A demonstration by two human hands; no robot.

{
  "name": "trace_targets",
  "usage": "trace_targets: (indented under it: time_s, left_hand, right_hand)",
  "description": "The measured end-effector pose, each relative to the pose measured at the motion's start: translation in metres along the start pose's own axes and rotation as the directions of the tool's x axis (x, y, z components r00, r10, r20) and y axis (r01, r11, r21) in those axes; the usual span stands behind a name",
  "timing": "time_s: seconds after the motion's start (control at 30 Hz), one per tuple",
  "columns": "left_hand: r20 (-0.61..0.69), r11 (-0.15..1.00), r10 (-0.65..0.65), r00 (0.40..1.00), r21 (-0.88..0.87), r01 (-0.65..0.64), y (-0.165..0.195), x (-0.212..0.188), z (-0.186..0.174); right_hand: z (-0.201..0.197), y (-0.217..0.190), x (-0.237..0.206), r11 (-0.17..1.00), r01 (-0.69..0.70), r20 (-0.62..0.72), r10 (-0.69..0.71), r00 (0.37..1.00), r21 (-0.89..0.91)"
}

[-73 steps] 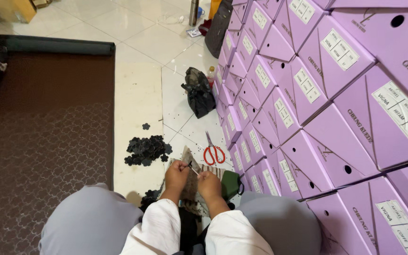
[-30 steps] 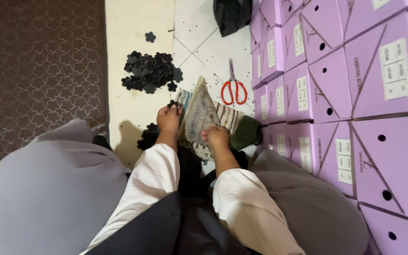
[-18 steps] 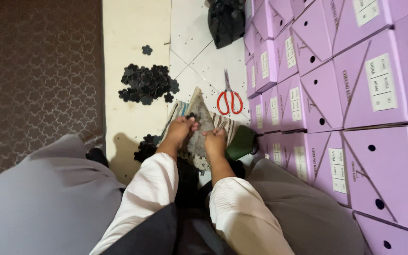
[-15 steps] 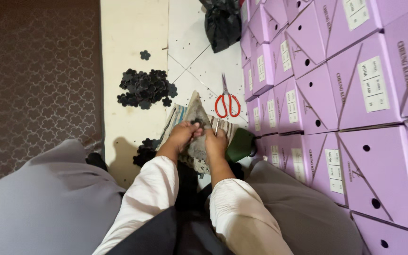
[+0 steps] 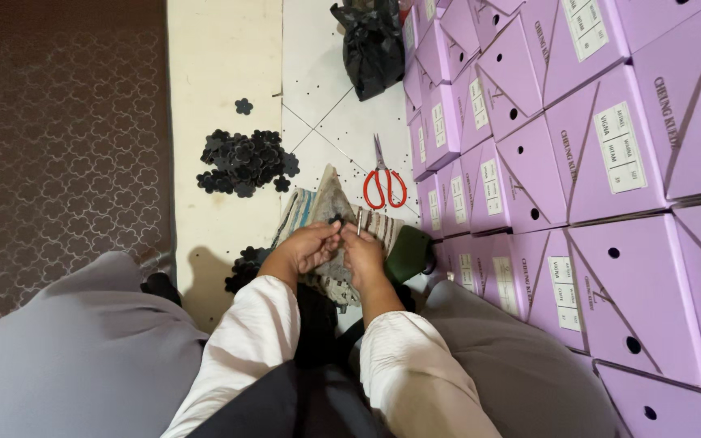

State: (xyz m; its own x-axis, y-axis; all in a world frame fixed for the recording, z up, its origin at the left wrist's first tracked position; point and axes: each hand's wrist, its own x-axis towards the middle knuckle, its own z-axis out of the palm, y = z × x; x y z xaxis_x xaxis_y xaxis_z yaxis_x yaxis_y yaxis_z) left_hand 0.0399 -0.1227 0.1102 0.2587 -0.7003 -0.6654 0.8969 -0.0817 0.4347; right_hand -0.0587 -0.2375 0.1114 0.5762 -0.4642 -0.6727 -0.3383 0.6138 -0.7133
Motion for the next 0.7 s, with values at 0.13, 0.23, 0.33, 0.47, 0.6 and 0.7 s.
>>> trace_targets:
  time_s: [0.13, 0.23, 0.33, 0.47, 0.6, 0.7]
  left_hand:
    - [0.01, 0.996, -0.037, 0.999, -0.086, 0.038, 0.002, -0.003, -0.005]
    - [0.053, 0.991, -0.101, 0.993, -0.087, 0.105, 0.005, -0.001, -0.008]
    - [0.045, 0.988, -0.125, 0.991, -0.091, 0.129, 0.007, 0.0, -0.011]
    - [0.055, 0.985, -0.15, 0.987, -0.073, 0.154, 0.009, -0.001, -0.013]
    - [0.1, 0.982, -0.148, 0.984, -0.101, 0.158, 0.009, -0.003, -0.012]
    - [0.142, 0.978, -0.15, 0.978, -0.124, 0.168, 0.009, -0.005, -0.011]
  right_hand:
    - [0.001, 0.005, 0.001, 0.987, 0.109, 0.066, -0.102, 0.993, -0.118]
    - [0.007, 0.006, -0.002, 0.944, 0.23, 0.063, -0.221, 0.973, -0.235]
    - [0.008, 0.006, -0.004, 0.904, 0.319, 0.105, -0.301, 0.948, -0.284]
    - [0.006, 0.003, -0.007, 0.899, 0.337, 0.136, -0.31, 0.941, -0.281]
    - [0.005, 0.004, -0.008, 0.899, 0.303, 0.097, -0.287, 0.953, -0.315]
    - [0.006, 0.004, -0.009, 0.915, 0.333, 0.118, -0.313, 0.942, -0.226]
